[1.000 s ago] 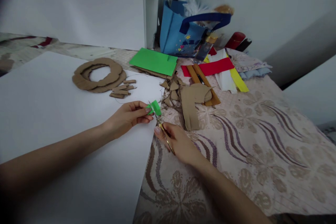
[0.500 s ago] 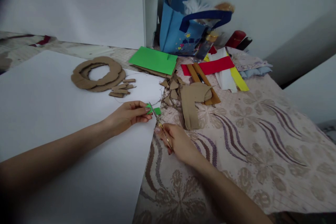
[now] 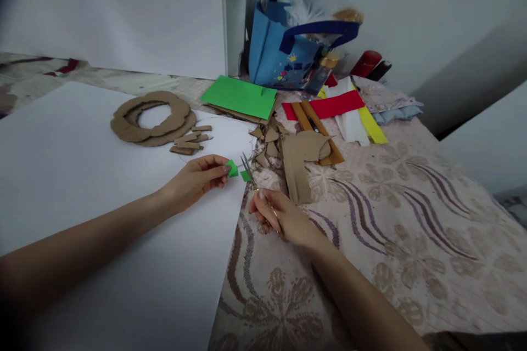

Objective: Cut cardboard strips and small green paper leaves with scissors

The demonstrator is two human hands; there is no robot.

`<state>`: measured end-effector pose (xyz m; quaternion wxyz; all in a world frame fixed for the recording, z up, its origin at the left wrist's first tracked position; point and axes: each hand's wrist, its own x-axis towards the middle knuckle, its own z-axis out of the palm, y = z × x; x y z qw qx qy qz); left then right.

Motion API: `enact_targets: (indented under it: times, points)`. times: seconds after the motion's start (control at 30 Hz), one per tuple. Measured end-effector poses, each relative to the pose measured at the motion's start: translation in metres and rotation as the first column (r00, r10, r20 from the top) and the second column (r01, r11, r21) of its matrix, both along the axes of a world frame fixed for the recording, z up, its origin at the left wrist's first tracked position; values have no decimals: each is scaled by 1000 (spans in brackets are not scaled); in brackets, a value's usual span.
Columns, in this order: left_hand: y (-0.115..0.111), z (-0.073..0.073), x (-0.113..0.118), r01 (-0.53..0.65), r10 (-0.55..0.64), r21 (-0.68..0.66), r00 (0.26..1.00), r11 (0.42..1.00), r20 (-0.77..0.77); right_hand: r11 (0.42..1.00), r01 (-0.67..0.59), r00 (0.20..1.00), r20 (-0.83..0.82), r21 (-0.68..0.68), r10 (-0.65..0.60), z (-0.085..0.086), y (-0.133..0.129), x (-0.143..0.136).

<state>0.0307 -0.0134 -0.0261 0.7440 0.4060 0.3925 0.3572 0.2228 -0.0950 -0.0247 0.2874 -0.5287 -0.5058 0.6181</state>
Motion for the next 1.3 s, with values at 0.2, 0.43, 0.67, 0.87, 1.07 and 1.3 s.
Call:
enact_targets:
  times: [0.2, 0.43, 0.67, 0.87, 1.07, 1.3]
  points:
    - [-1, -1, 2, 19, -19, -6, 1000, 1000, 14, 999, 43, 995, 95, -23, -41, -4, 2, 2]
    - [-3, -1, 2, 12, -11, -9, 998, 1000, 57, 995, -82, 977, 201, 52, 70, 1, 3, 4]
    - [-4, -1, 2, 6, -2, -40, 996, 999, 86, 990, -125, 964, 243, 72, 104, 3, 0, 3]
    - [-4, 0, 2, 10, -8, -33, 997, 999, 82, 990, -120, 965, 241, 71, 100, 4, 1, 3]
    - [-5, -1, 2, 28, -23, -53, 995, 998, 93, 994, -79, 979, 195, 74, 63, 2, 0, 2]
    - [-8, 1, 3, 55, -49, -79, 996, 995, 74, 996, -65, 984, 170, 62, 53, 3, -2, -2]
